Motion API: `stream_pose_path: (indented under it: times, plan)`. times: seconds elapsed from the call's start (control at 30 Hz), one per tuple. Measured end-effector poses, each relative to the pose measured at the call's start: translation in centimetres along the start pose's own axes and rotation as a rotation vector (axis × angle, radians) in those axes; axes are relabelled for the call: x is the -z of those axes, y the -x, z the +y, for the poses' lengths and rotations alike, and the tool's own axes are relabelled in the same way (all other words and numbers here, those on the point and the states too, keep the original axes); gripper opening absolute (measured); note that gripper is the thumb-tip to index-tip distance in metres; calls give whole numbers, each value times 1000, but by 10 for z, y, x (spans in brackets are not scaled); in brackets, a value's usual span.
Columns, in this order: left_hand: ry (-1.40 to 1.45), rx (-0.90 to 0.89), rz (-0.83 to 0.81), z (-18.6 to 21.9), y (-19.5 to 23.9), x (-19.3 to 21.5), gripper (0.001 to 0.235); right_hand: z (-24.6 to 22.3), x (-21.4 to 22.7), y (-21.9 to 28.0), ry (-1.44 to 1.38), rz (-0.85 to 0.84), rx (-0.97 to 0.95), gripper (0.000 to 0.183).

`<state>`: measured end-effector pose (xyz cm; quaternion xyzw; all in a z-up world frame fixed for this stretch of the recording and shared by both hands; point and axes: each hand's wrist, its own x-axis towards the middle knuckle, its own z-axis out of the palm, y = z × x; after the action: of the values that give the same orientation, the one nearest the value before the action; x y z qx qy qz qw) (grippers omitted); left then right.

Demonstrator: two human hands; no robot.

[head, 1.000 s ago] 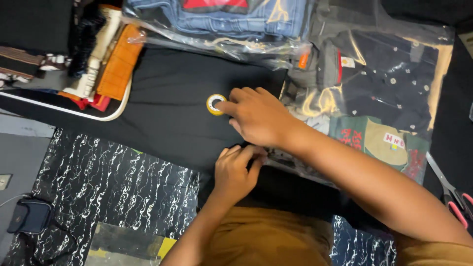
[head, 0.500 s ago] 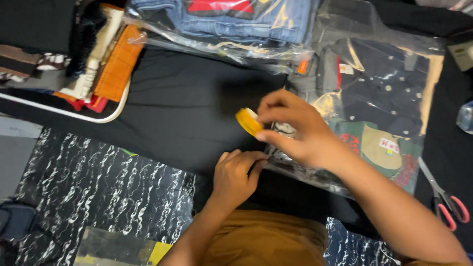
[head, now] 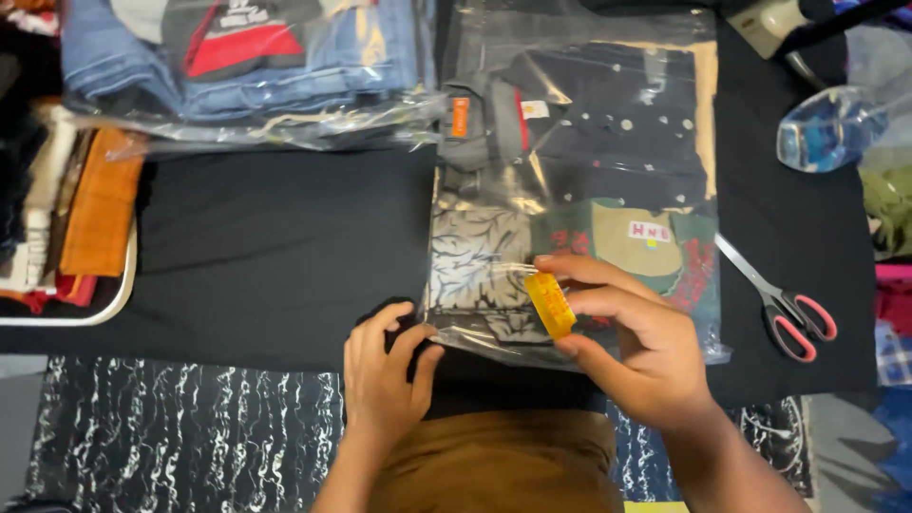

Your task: The person seals a transparent plastic bag containing folded clothes using yellow tape. They apply tape to the edges of the bag, smooth it down, and use scissors to cut the tape as needed.

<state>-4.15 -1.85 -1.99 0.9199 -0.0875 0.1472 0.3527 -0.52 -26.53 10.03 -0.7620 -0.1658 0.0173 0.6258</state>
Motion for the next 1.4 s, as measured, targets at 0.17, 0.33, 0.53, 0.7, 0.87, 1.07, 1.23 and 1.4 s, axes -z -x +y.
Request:
stream_pose_path:
  times: [0.17,0.33,0.53,0.7,0.87,1.07,1.23,1.4]
  plan:
    - [-75,-150,-26,-2,3,-3,34,0,6,9,149,32,37,25]
    - [-109,-243,-21,3,-11,4,17,5,7,14,188,31,82,26]
    - [-27,-196,-67,23,-24,21,22,5,9,20,207,56,116,24]
    - [284,-222,-25,71,-47,50,83,12,1,26,81,1,82,15]
    - [622,-229,-188,100,-68,58,70,24,-14,32,-44,3,80,19]
    - [769,-181,-182,105,-69,52,52,21,-21,35,-62,42,103,18]
    - [817,-169,-150,103,-63,54,53,22,-24,33,-126,13,121,18]
    - [793,-215,-158,103,-63,61,49,16,-24,28,-148,-19,120,31]
